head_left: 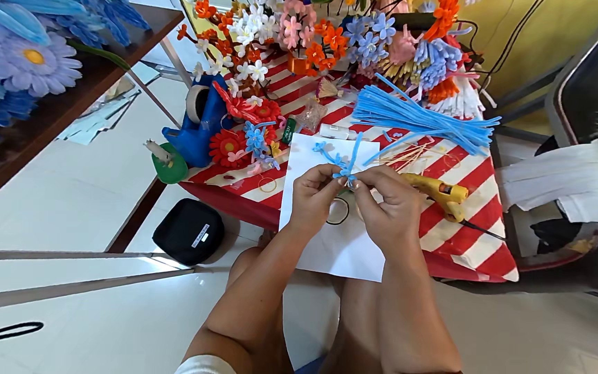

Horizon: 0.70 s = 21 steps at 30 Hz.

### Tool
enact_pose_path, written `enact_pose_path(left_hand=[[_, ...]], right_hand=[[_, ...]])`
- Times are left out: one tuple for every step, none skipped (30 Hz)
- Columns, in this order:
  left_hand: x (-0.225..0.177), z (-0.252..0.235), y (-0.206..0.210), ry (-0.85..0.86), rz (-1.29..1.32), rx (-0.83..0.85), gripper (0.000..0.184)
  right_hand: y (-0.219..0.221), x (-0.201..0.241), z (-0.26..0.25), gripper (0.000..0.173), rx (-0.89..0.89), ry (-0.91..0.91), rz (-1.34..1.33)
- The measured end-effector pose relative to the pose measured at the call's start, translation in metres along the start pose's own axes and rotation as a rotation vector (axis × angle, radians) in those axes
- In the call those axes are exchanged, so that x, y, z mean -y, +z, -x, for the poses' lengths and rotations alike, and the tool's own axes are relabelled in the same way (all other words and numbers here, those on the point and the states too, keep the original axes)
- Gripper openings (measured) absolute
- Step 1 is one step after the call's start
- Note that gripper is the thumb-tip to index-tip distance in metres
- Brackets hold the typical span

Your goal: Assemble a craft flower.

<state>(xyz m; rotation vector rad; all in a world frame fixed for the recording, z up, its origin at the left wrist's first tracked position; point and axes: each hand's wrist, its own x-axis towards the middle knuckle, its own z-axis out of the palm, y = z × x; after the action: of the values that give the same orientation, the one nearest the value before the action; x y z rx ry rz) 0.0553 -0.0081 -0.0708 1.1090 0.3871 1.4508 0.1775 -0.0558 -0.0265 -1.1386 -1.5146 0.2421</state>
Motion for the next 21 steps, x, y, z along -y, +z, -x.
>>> enact_pose_path(left_hand=[[0.0, 0.0, 0.0, 0.001, 0.005, -0.002, 0.018], [0.0, 0.0, 0.0, 0.005, 0.008, -0.003, 0.018], [-0.001, 0.0, 0.001, 0.011, 0.005, -0.002, 0.018], [-0.002, 0.001, 0.002, 0.013, -0.001, -0.01, 0.018], [-0.006, 0.001, 0.006, 0.0, -0.009, -0.039, 0.017], [-0.011, 0.002, 0.012, -0.022, -0.02, -0.09, 0.016], [-0.014, 0.002, 0.015, -0.036, -0.023, -0.113, 0.016], [-0.013, 0.002, 0.015, -0.04, -0.016, -0.107, 0.016], [-0.01, 0.001, 0.011, -0.036, -0.001, -0.073, 0.016], [-0.005, 0.001, 0.005, -0.034, 0.024, -0.025, 0.016], [-0.002, 0.0, 0.001, -0.036, 0.046, 0.008, 0.016], [0.0, -0.001, 0.0, -0.039, 0.068, 0.029, 0.016], [0.0, -0.001, -0.001, -0.039, 0.085, 0.04, 0.016], [0.001, -0.001, -0.001, -0.036, 0.099, 0.047, 0.016], [0.001, -0.001, -0.001, -0.031, 0.108, 0.054, 0.017], [0.002, -0.001, -0.001, -0.024, 0.11, 0.059, 0.017], [0.001, -0.001, -0.002, -0.017, 0.106, 0.062, 0.017], [0.001, -0.002, -0.002, -0.01, 0.095, 0.062, 0.017], [0.001, -0.002, -0.003, -0.001, 0.083, 0.064, 0.017], [0.001, -0.003, -0.003, 0.008, 0.074, 0.065, 0.017], [0.0, -0.003, -0.004, 0.017, 0.065, 0.069, 0.017]], right_hand=[[0.0, 0.0, 0.0, 0.016, 0.0, -0.01, 0.009], [0.0, 0.0, 0.0, 0.017, 0.002, -0.018, 0.015], [0.0, 0.0, 0.0, 0.017, 0.004, -0.024, 0.02], [0.0, 0.0, 0.0, 0.017, 0.004, -0.026, 0.024], [0.0, 0.0, 0.001, 0.017, 0.007, -0.028, 0.029], [0.0, 0.0, 0.001, 0.017, 0.009, -0.031, 0.035], [-0.001, 0.0, 0.001, 0.017, 0.012, -0.034, 0.038], [-0.001, 0.0, 0.0, 0.018, 0.015, -0.034, 0.038], [-0.002, -0.001, 0.0, 0.017, 0.018, -0.029, 0.029], [-0.002, -0.001, 0.0, 0.017, 0.019, -0.02, 0.008], [-0.003, -0.001, -0.001, 0.016, 0.023, -0.002, -0.019], [-0.004, -0.002, -0.002, 0.015, 0.028, 0.019, -0.05], [-0.005, -0.001, -0.002, 0.014, 0.032, 0.04, -0.078], [-0.006, -0.001, -0.002, 0.014, 0.034, 0.053, -0.1], [-0.006, -0.001, -0.002, 0.013, 0.036, 0.06, -0.114], [-0.007, -0.001, -0.002, 0.013, 0.038, 0.066, -0.12], [-0.008, -0.001, -0.002, 0.014, 0.039, 0.069, -0.121], [-0.009, -0.001, -0.002, 0.015, 0.035, 0.073, -0.117], [-0.01, -0.002, -0.002, 0.015, 0.024, 0.074, -0.115], [-0.011, -0.002, -0.002, 0.015, 0.009, 0.072, -0.113], [-0.012, -0.003, -0.002, 0.015, -0.008, 0.067, -0.111]])
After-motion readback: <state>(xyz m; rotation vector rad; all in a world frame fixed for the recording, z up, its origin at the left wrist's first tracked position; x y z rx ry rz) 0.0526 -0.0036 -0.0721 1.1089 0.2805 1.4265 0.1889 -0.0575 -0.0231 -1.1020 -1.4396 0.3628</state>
